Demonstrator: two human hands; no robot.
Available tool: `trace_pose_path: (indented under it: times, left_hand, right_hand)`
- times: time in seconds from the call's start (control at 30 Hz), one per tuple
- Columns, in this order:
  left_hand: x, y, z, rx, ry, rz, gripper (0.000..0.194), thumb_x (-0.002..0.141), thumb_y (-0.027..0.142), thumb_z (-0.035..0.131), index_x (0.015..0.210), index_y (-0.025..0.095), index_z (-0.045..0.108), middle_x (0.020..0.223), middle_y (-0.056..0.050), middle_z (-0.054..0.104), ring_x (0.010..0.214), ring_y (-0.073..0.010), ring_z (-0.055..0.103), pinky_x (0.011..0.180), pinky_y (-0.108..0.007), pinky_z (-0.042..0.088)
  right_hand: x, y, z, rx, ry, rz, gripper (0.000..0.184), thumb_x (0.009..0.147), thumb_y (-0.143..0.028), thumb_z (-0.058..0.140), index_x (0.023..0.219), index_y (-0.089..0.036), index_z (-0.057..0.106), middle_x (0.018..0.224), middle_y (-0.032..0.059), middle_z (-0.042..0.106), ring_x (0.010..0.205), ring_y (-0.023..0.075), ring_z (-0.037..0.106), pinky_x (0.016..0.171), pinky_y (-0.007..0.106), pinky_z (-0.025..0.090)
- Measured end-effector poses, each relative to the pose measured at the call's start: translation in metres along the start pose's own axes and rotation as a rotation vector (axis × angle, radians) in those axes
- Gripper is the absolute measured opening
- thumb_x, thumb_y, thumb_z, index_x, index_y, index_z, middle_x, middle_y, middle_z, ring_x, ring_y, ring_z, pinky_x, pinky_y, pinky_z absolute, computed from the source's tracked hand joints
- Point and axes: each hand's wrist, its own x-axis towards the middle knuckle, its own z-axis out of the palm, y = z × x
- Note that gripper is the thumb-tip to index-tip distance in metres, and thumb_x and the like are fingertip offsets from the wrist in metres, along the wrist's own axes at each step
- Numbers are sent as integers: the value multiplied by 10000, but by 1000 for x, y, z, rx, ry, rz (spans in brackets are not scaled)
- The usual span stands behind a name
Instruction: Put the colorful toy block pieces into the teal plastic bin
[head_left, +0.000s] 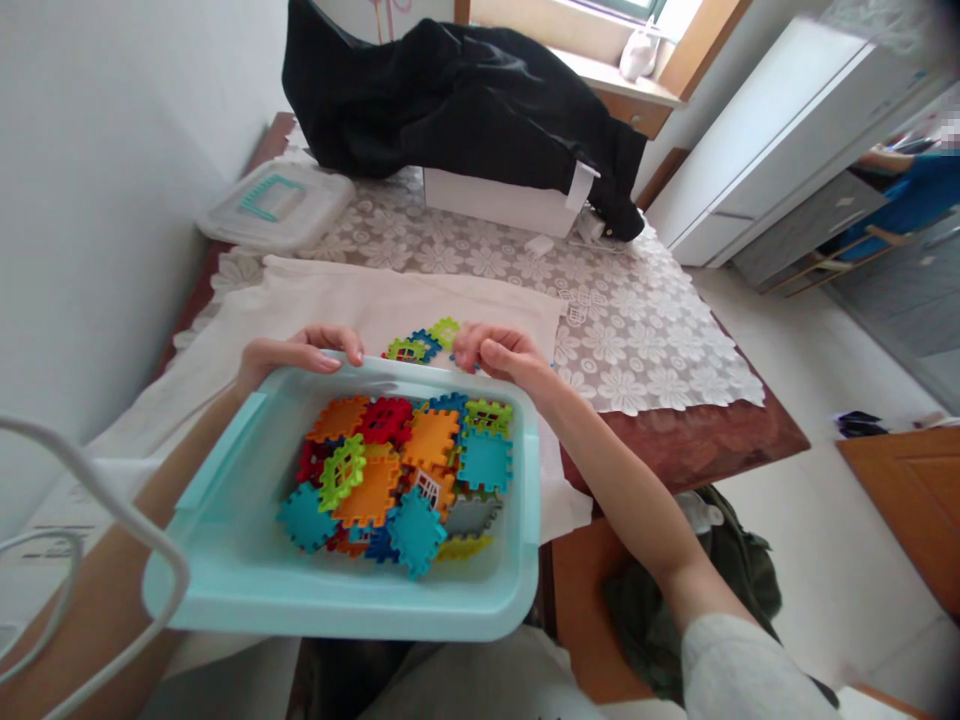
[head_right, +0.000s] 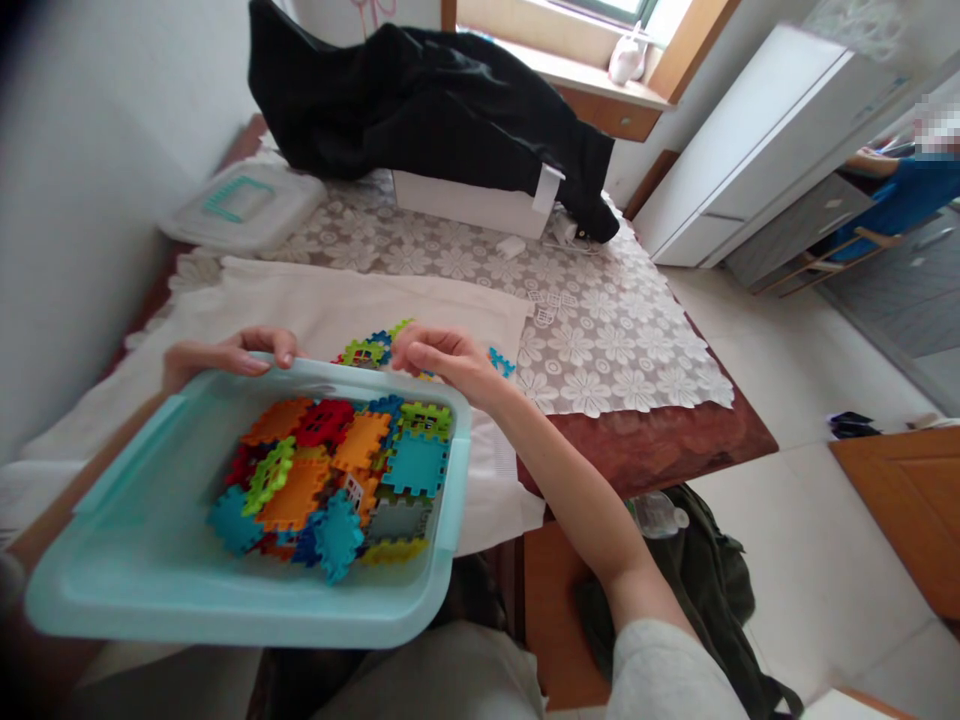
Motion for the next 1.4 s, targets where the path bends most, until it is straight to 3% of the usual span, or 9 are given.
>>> trace_pose_path:
  times: [0.13,0.23,0.33,0.5,0.67,0.83,1.03,1.27,1.4]
  left_hand:
    - [4,-3,-6,9,-3,9,122,639,220,861,750,196,817,875,-82,884,784,-280,810,775,-316,656]
    - [5,-1,-7,9,-30,-5,120,663,213,885,768,188,834,890,-79,895,795,-268,817,782,-304,655]
    - [6,1,-5,6,-32,-9,163,583,218,919,723,191,839,842,-82,882,743,-261,795,731,-313,660]
    - [10,2,1,15,1,-1,171,503,218,905,658,201,834,810,-95,881,711,-276,793,666,-325,671]
    - [11,-1,-3,20,-1,2,179,494,201,893,665,206,841,820,-96,890,673,-271,795,620,-304,658]
    - [13,-4,-10,22,-3,3,152,558,233,892,705,223,851,819,-81,877,687,-244,778,687,-301,677]
    - [8,-2,-11,27,-39,-24,124,637,236,891,758,234,865,887,-69,904,758,-252,817,741,-286,673]
    - [6,-1,-6,1,-42,37,88,663,181,852,751,186,854,861,-84,886,754,-244,796,735,-295,648]
    - [-1,3,2,-13,-48,8,89,703,153,837,779,188,868,800,-64,865,680,-219,768,639,-263,601]
  right_hand:
    - [-2,17,-7,-439,78,3,438,1139,-638,692,1331,-276,848,1426,101,829,1322,260,740,1185,435,583]
    - [-6,34,-9,-814,-120,1,366,1162,-419,711,1512,-336,782,1729,90,679,1667,323,533,1447,625,324]
    - [-8,49,-9,-983,-286,-19,313,1156,-312,722,1460,-351,788,1713,63,694,1687,310,510,1480,666,236]
    - [-9,52,-8,-1082,-306,-109,292,1181,-302,682,1456,-343,769,1657,49,729,1662,273,551,1516,648,166]
    - [-11,53,-5,-1049,-357,-19,509,1168,-362,721,1669,-405,637,1872,15,542,1806,296,371,1533,632,121]
    - [-7,52,-12,-992,-350,-107,270,1173,-308,703,1432,-307,778,1619,59,771,1634,265,599,1520,610,184]
    - [-3,36,-13,-823,-278,-89,123,1132,-365,753,1188,-270,806,1473,97,834,1451,274,725,1433,567,358]
    - [2,35,-11,-102,222,33,707,835,-863,886,1219,-287,742,1316,81,815,1239,285,795,1172,477,631]
    - [-2,10,-8,27,17,79,834,736,-929,912,1281,-309,794,1389,99,820,1340,348,783,1233,588,611]
